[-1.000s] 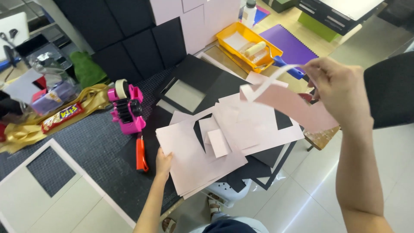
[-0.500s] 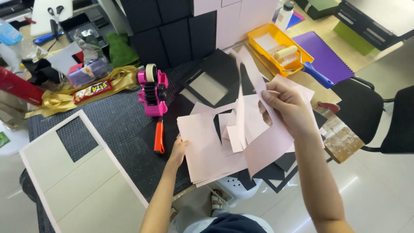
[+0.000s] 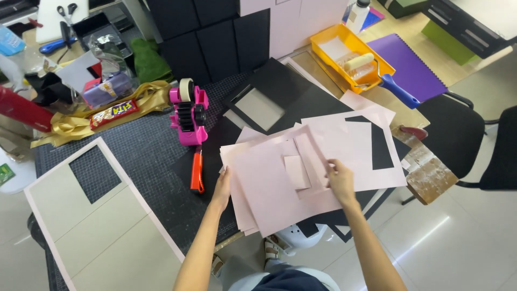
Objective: The person cuts a rectangular window in a pink sheet of paper and tapes it onto a grey cardboard backing as part of a manual assembly task.
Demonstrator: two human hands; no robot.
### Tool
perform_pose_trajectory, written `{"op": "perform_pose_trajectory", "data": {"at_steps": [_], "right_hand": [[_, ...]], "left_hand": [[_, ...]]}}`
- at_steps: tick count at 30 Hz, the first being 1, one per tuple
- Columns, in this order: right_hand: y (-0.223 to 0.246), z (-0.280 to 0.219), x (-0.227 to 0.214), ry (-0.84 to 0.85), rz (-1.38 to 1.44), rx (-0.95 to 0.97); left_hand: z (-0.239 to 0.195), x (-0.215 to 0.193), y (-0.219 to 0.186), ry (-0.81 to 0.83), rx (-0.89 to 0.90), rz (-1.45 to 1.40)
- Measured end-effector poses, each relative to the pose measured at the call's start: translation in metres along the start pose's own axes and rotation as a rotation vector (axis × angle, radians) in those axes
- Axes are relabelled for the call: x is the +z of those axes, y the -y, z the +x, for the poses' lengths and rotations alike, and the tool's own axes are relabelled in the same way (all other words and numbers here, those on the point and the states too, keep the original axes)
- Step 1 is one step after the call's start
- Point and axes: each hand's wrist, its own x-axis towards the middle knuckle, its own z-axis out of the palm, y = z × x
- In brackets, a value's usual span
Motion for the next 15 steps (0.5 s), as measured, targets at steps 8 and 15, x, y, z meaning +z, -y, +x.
{"op": "perform_pose_trajectory", "data": {"at_steps": [8, 15], "right_hand": [[-0.02, 0.01, 0.089, 0.092, 0.028, 0.04], [-0.067, 0.073, 0.005, -0.581, -0.532, -0.366]], "left_hand": [[0.033, -0.01, 0.032, -0.031, 0.044, 0.028], [0.07, -0.03, 0.076, -0.153, 0.216, 0.232]]}}
